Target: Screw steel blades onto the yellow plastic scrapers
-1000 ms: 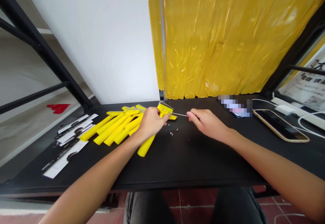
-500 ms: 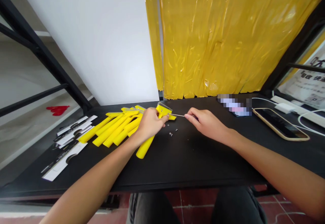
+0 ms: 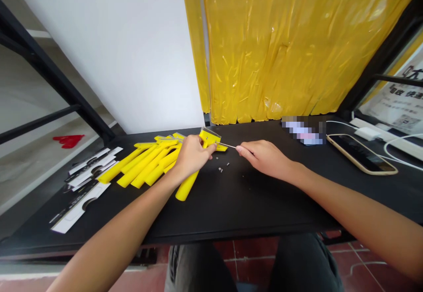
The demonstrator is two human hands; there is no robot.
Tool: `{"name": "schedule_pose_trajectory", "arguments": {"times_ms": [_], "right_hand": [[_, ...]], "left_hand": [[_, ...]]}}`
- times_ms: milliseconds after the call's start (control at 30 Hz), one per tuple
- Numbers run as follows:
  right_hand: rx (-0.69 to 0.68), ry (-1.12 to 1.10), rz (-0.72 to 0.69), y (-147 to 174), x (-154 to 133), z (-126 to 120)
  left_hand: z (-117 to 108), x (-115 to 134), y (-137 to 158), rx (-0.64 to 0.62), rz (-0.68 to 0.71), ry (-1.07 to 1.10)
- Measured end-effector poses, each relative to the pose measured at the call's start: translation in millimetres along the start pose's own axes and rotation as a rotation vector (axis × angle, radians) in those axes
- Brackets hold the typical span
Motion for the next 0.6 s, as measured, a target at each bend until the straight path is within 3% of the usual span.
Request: {"name": "schedule_pose_trajectory", "arguments": {"times_ms": [167,367,500,600], "right_hand": [[0.006,-0.082,0.146,1.1,1.0,-3.5],[0.018,-0.016,-0.012,0.1,0.2,-1.6],[-0.015,0.000,0.059,-0.6,1.9,1.3],[0.038,-0.058,0.116,0.4,2.7,0.8]], "left_hand": [[1.0,-0.5,0.4,-0.023,-0.006,-0.005],[0.2,-0.9,-0.2,-0.017,0.007,0.015],[1.1,-0.3,0.2,-0.036,-0.011,0.018],[2.4,-1.9,-0.7,-0.035,-0.008,0.016]]}}
Point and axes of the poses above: each hand's wrist, its own y-axis away from the middle knuckle, its own z-axis out of the palm, x = y × z, the point moved 1 cm from there along -y, towards the middle knuckle, and after that the axes turned 6 degrees about -y, right-handed, at the moved point
